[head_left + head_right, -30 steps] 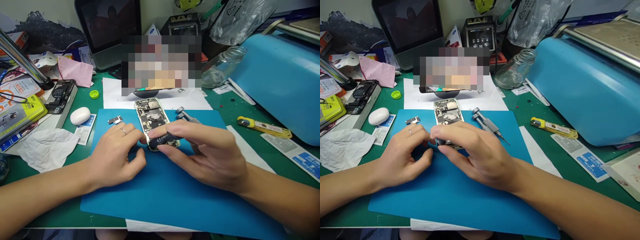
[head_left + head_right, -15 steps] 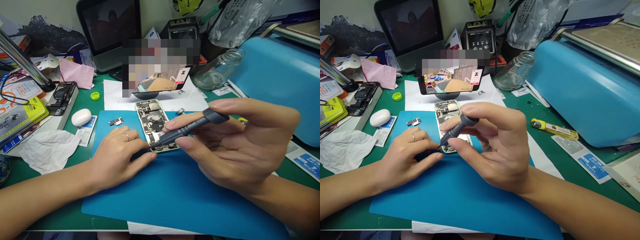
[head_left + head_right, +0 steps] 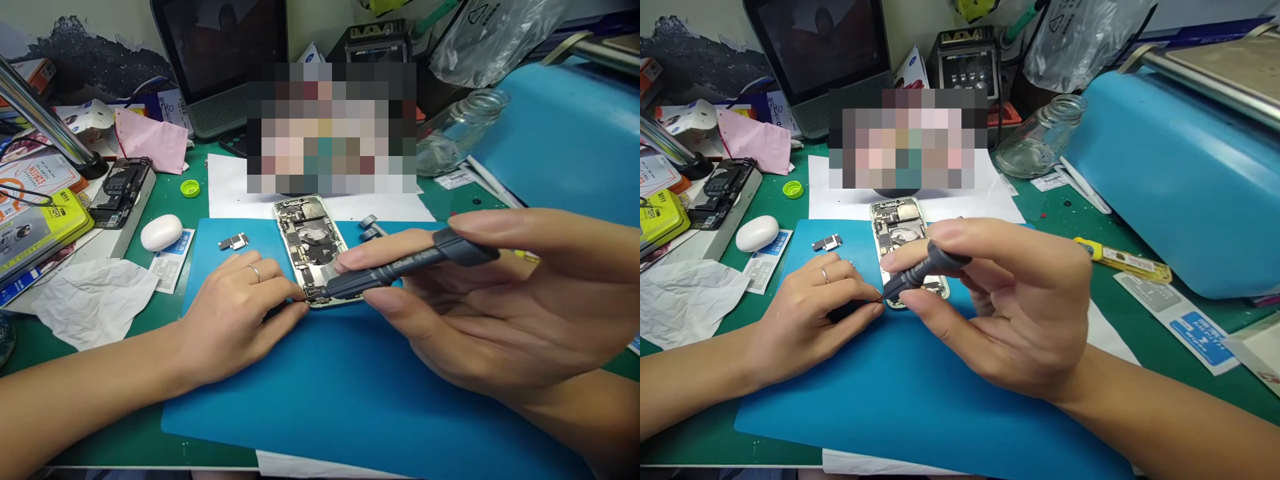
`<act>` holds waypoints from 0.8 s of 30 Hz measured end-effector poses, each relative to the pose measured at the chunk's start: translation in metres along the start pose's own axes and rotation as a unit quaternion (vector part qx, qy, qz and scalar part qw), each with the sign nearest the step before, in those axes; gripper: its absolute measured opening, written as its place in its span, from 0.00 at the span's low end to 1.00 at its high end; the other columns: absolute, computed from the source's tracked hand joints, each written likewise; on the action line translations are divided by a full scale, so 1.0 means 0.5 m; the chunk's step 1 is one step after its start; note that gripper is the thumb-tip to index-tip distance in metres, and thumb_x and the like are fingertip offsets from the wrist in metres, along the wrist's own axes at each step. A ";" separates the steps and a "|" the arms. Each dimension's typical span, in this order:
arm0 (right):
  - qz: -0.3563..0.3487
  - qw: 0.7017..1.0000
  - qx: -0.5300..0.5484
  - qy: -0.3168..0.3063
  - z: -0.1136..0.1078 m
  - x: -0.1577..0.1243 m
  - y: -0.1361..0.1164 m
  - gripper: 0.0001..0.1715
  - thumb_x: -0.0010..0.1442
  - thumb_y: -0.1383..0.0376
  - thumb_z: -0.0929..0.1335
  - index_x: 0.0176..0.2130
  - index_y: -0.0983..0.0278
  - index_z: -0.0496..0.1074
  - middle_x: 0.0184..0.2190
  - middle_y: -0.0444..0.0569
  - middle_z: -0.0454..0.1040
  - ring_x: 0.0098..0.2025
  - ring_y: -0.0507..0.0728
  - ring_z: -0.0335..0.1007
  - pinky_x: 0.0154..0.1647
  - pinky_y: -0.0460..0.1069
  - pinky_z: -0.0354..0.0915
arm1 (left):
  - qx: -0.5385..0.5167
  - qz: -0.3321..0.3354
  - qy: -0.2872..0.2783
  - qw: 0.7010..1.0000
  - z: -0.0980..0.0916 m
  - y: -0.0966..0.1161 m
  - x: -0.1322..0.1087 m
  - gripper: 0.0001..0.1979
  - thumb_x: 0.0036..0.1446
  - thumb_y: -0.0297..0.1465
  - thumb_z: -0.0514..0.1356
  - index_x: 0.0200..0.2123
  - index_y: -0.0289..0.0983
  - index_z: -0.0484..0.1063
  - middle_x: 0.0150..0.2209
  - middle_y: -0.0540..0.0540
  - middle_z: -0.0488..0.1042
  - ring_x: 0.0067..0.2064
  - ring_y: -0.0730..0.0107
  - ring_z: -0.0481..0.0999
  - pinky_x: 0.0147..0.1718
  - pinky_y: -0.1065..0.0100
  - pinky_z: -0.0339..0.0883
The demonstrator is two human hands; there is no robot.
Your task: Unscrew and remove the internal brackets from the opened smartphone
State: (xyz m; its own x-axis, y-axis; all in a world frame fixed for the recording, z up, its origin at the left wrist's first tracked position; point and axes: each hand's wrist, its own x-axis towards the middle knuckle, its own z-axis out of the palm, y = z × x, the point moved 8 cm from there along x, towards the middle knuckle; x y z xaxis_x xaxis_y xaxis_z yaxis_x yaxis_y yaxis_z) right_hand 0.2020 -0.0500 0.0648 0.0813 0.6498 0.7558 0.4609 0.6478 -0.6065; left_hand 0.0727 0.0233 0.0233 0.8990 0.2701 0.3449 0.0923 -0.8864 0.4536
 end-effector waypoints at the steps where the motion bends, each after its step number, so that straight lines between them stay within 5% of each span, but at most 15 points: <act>1: -0.001 1.000 -0.004 -0.002 0.001 0.001 -0.001 0.43 0.55 0.82 0.72 0.63 0.54 0.69 0.40 0.46 0.81 0.40 0.56 0.84 0.40 0.47 0.84 | 0.001 -0.001 -0.003 1.000 0.001 0.000 0.000 0.08 0.70 0.30 0.60 0.39 0.36 0.78 0.33 0.48 0.76 0.34 0.69 0.68 0.36 0.65 0.60; 24: -0.005 1.000 0.012 -0.002 0.005 -0.014 0.002 0.44 0.55 0.83 0.72 0.64 0.54 0.67 0.44 0.47 0.82 0.43 0.55 0.84 0.43 0.46 0.83 | -0.004 -0.012 -0.016 1.000 0.009 -0.006 -0.004 0.09 0.70 0.32 0.59 0.38 0.36 0.77 0.33 0.47 0.77 0.35 0.69 0.70 0.37 0.64 0.60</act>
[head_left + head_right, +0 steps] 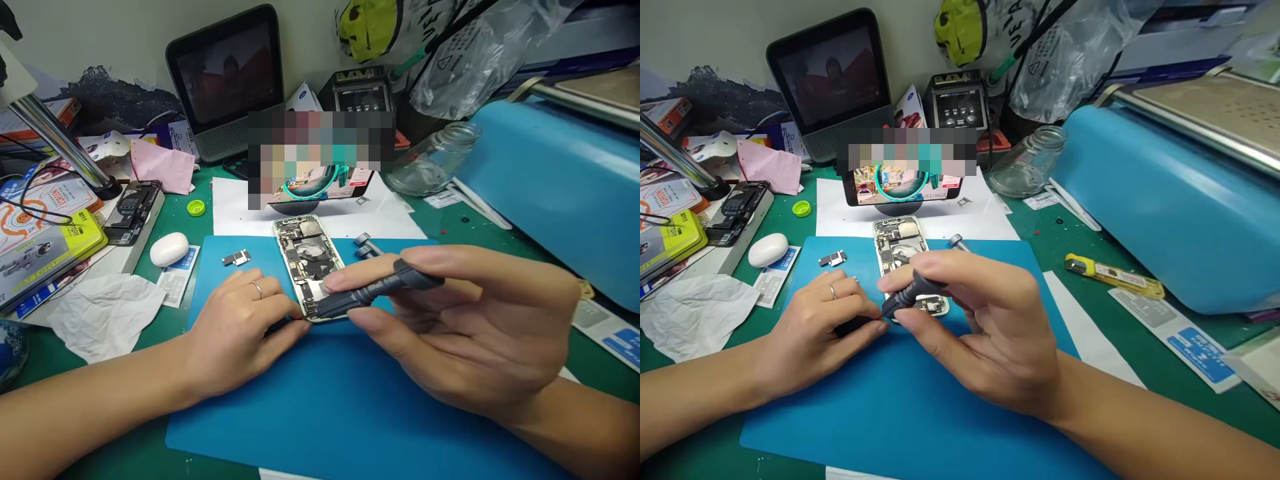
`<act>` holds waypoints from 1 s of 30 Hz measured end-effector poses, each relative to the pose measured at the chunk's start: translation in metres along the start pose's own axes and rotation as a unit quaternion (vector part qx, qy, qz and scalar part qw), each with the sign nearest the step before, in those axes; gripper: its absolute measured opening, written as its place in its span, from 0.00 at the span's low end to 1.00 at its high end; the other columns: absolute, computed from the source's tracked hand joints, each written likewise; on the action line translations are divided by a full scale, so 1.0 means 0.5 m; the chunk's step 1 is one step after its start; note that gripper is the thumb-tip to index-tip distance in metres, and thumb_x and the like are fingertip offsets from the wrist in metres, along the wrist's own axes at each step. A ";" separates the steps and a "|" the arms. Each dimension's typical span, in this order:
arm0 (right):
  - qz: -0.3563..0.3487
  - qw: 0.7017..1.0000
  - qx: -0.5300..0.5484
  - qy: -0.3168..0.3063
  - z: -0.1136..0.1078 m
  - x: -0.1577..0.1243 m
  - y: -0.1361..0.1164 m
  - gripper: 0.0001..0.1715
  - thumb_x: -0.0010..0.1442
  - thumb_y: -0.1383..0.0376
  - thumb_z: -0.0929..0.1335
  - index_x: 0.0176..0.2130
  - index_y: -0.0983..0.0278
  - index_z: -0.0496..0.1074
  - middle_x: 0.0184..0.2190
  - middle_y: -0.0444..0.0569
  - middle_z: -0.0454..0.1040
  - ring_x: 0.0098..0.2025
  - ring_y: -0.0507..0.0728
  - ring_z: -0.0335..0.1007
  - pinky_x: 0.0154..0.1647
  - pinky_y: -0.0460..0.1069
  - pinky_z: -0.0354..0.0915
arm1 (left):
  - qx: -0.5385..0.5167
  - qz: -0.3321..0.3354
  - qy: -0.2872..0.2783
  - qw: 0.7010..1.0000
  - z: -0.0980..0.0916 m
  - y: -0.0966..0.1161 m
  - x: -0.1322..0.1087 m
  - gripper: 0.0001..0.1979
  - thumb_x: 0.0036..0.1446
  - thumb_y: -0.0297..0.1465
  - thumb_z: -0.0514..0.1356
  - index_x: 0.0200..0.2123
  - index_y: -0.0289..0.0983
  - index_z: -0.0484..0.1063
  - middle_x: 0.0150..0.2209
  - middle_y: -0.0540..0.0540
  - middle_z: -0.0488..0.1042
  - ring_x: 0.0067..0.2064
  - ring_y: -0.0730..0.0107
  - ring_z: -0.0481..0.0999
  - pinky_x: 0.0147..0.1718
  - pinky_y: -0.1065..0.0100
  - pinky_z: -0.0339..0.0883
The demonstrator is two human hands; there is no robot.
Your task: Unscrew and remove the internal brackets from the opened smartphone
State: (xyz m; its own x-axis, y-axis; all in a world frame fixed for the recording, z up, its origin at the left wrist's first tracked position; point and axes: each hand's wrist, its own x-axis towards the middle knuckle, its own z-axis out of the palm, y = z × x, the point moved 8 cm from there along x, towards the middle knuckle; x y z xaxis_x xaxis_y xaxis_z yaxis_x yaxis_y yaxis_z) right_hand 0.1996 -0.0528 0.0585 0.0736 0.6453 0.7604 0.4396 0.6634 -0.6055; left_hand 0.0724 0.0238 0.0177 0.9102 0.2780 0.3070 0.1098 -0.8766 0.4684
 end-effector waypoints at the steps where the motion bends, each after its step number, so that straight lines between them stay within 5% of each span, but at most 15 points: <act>1: 0.000 1.000 0.003 0.002 0.000 -0.001 0.001 0.44 0.55 0.83 0.72 0.64 0.55 0.67 0.44 0.48 0.82 0.43 0.55 0.84 0.44 0.47 0.83 | -0.001 0.000 0.000 1.000 0.000 0.000 0.000 0.09 0.70 0.32 0.59 0.38 0.36 0.77 0.33 0.47 0.77 0.35 0.69 0.70 0.36 0.64 0.60; 14: 0.035 0.999 0.014 -0.019 0.007 -0.008 0.014 0.44 0.55 0.83 0.71 0.64 0.53 0.66 0.45 0.47 0.82 0.44 0.54 0.83 0.44 0.47 0.82 | -0.008 0.027 0.022 0.999 -0.008 0.009 -0.002 0.08 0.70 0.31 0.59 0.37 0.36 0.76 0.32 0.48 0.76 0.33 0.70 0.69 0.36 0.65 0.59; 21: -0.018 0.998 -0.032 -0.042 0.013 -0.018 0.000 0.51 0.55 0.82 0.72 0.69 0.51 0.60 0.50 0.48 0.80 0.48 0.55 0.82 0.55 0.51 0.80 | -0.006 0.032 0.020 0.999 -0.008 0.012 0.000 0.08 0.70 0.30 0.59 0.37 0.36 0.75 0.32 0.48 0.75 0.33 0.70 0.70 0.35 0.66 0.59; 30: 0.001 0.999 -0.007 -0.047 0.013 -0.024 0.010 0.51 0.56 0.82 0.71 0.70 0.52 0.60 0.51 0.49 0.80 0.49 0.56 0.82 0.49 0.50 0.82 | -0.019 0.051 0.025 0.998 -0.008 0.016 -0.001 0.07 0.70 0.30 0.60 0.38 0.35 0.74 0.32 0.49 0.73 0.33 0.71 0.68 0.35 0.66 0.58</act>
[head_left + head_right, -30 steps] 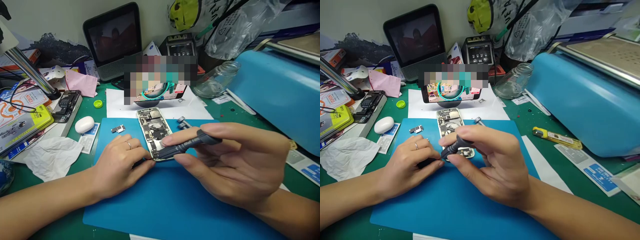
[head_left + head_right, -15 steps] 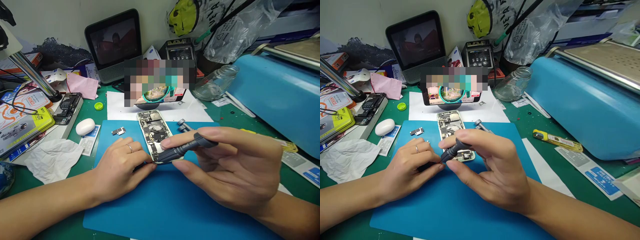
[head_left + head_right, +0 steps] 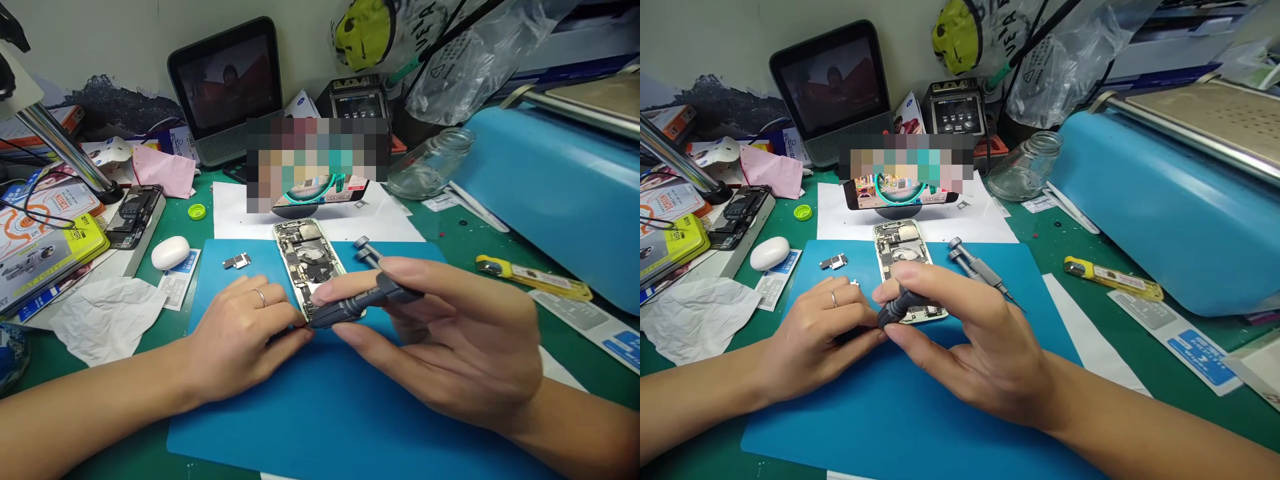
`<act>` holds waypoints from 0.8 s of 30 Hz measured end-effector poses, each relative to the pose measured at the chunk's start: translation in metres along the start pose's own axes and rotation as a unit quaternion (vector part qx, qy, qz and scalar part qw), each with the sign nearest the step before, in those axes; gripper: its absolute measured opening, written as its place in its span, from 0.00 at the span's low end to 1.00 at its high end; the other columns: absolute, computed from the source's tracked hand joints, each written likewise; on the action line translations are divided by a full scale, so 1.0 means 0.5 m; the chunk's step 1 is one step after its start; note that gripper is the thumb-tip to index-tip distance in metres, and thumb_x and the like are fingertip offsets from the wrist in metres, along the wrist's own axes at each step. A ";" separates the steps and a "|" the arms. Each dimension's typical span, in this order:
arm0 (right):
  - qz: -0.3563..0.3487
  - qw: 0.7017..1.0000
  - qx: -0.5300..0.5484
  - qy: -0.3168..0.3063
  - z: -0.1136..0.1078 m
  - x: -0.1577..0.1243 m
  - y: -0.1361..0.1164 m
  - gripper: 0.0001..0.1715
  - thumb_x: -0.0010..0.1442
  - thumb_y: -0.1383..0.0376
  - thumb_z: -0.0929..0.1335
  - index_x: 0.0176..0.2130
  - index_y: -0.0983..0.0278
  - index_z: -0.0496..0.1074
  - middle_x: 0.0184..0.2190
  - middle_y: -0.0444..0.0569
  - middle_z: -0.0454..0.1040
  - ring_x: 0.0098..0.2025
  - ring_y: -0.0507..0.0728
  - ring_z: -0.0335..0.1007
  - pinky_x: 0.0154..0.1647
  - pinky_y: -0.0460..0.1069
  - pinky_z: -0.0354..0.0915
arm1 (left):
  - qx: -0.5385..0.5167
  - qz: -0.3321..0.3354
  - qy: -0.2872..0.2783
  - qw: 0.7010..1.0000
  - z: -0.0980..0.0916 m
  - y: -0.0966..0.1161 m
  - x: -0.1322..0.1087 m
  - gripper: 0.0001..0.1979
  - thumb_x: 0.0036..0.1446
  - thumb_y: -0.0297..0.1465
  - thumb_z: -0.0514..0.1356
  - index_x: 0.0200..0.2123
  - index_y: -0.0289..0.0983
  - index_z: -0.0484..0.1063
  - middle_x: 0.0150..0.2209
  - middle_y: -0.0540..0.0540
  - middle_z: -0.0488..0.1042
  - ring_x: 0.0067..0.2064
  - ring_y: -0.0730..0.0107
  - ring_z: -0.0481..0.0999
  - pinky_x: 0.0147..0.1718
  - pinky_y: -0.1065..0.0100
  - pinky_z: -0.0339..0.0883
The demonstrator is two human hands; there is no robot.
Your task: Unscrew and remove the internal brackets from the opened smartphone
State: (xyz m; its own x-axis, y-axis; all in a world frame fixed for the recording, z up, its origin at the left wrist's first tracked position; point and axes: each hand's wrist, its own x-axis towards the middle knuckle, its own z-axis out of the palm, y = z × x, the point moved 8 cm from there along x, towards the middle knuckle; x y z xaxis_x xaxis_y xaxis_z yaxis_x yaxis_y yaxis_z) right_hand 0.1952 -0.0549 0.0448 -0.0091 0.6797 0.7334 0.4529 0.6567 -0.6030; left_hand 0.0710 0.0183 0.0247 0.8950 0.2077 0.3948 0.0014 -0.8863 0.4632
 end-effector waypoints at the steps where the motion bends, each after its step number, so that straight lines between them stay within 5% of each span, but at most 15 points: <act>1: 0.006 1.000 0.006 0.001 0.000 0.003 -0.001 0.50 0.56 0.82 0.71 0.69 0.52 0.60 0.49 0.49 0.80 0.48 0.55 0.82 0.48 0.49 0.82 | -0.002 0.001 -0.003 1.000 0.001 0.000 0.000 0.07 0.70 0.30 0.60 0.38 0.35 0.74 0.32 0.49 0.73 0.33 0.71 0.68 0.36 0.66 0.58; 8: 0.021 0.999 0.030 0.029 -0.001 0.014 -0.003 0.47 0.56 0.83 0.71 0.68 0.55 0.63 0.47 0.49 0.78 0.48 0.52 0.81 0.53 0.47 0.80 | -0.010 -0.007 -0.011 1.000 0.004 -0.005 -0.002 0.07 0.69 0.31 0.60 0.39 0.34 0.75 0.34 0.49 0.74 0.35 0.70 0.69 0.36 0.67 0.59; 24: 0.031 0.997 0.012 0.071 -0.017 0.020 0.002 0.45 0.55 0.82 0.73 0.64 0.51 0.67 0.47 0.45 0.79 0.44 0.52 0.82 0.44 0.45 0.82 | -0.015 -0.031 -0.037 0.999 0.014 -0.014 0.000 0.09 0.69 0.34 0.61 0.43 0.34 0.77 0.37 0.47 0.76 0.37 0.68 0.72 0.39 0.65 0.62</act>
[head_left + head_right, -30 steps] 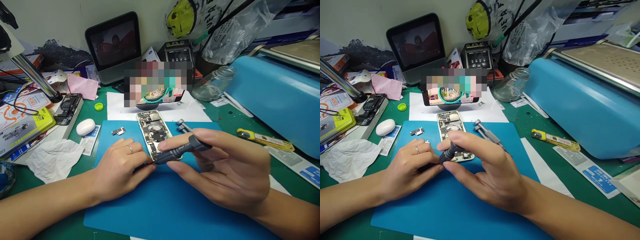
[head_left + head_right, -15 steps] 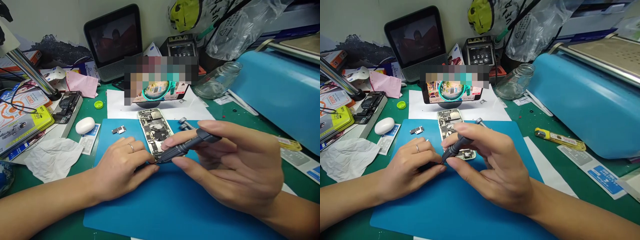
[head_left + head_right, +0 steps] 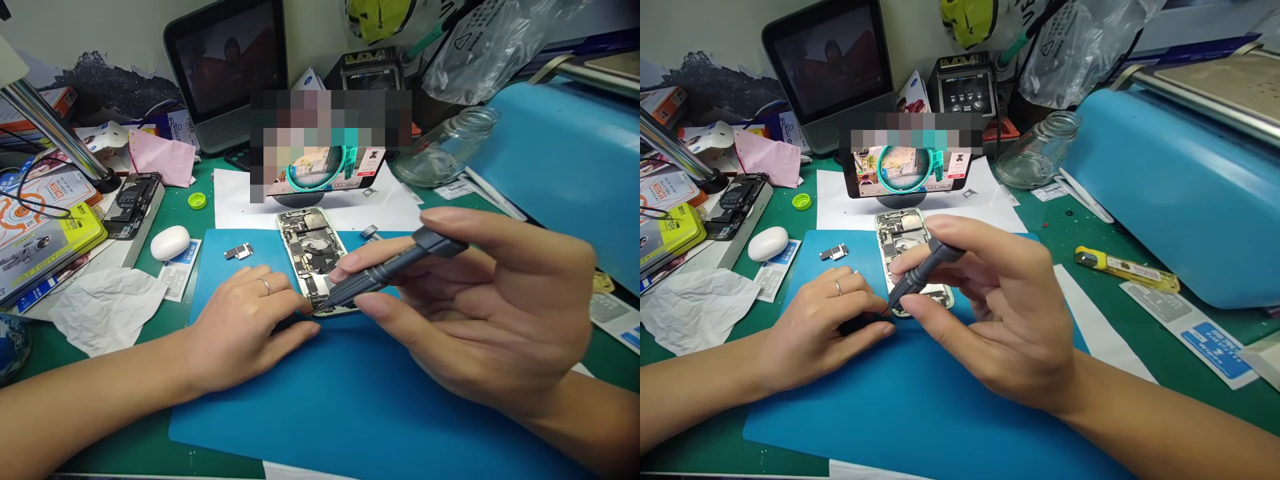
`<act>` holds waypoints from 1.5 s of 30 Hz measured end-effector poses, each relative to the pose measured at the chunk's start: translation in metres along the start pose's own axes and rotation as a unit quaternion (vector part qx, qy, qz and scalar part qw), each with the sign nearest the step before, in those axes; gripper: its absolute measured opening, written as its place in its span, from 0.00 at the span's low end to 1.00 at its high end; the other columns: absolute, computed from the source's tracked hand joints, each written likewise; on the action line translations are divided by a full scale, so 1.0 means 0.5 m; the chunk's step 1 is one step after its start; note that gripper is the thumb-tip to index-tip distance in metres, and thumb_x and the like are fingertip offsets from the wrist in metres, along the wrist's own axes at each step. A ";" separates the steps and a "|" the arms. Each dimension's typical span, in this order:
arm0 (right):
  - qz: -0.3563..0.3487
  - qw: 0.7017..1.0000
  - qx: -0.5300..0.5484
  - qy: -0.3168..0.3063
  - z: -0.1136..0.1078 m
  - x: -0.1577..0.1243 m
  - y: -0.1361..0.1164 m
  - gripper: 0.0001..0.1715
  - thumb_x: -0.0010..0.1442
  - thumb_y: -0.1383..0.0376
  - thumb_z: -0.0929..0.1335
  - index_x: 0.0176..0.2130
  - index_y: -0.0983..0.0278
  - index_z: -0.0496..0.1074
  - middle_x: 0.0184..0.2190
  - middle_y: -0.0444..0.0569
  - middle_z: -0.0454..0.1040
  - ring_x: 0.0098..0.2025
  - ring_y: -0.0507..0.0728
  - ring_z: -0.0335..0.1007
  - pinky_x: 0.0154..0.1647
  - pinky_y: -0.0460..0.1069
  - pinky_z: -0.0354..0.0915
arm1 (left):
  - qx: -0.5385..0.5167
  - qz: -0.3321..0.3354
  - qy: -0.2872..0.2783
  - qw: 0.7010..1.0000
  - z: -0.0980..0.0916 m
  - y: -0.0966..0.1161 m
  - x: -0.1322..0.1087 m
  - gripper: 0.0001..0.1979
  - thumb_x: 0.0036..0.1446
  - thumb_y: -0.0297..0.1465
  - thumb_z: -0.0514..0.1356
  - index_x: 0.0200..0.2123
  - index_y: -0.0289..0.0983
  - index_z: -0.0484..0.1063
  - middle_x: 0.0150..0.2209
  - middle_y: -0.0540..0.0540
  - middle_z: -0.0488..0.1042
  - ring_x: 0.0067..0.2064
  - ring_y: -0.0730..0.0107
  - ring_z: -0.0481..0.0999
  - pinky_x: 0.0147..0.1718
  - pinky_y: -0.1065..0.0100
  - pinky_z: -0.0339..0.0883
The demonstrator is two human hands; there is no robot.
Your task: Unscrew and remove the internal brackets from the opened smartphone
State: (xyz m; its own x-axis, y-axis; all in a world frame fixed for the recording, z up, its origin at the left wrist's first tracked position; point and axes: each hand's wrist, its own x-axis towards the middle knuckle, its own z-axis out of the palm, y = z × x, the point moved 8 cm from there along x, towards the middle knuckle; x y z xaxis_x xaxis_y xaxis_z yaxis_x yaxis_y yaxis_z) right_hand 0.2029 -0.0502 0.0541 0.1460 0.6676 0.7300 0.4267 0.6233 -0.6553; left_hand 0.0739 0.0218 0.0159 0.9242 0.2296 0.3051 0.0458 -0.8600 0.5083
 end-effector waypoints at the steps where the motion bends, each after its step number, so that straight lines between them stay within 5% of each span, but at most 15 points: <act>1: 0.001 1.000 0.002 0.000 0.000 0.000 0.001 0.45 0.55 0.82 0.73 0.64 0.51 0.67 0.47 0.45 0.79 0.44 0.52 0.82 0.44 0.45 0.82 | 0.000 0.002 0.001 1.000 -0.001 0.001 0.000 0.09 0.69 0.33 0.61 0.42 0.34 0.77 0.37 0.47 0.76 0.37 0.68 0.72 0.39 0.65 0.62; 36: 0.001 1.000 -0.028 0.005 -0.007 0.003 0.009 0.48 0.55 0.81 0.72 0.66 0.47 0.65 0.60 0.46 0.72 0.42 0.56 0.82 0.39 0.48 0.84 | 0.041 -0.019 0.028 0.999 -0.013 0.007 0.003 0.10 0.68 0.35 0.61 0.38 0.34 0.77 0.32 0.48 0.75 0.33 0.68 0.69 0.35 0.64 0.61; 45: -0.031 0.998 -0.062 -0.005 -0.011 -0.005 0.025 0.47 0.55 0.80 0.73 0.65 0.46 0.66 0.56 0.44 0.76 0.46 0.55 0.82 0.45 0.50 0.83 | 0.176 0.098 0.013 0.980 0.003 0.054 -0.006 0.15 0.71 0.34 0.54 0.47 0.30 0.77 0.27 0.49 0.73 0.26 0.69 0.69 0.26 0.63 0.59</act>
State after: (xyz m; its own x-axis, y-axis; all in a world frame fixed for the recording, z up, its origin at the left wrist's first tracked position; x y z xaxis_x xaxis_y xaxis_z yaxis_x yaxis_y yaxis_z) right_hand 0.2128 -0.0463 0.0451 0.1070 0.6346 0.7654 0.5415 0.6084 -0.5801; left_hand 0.0732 -0.0030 0.0274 0.9186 0.0524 0.3918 0.0006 -0.9914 0.1311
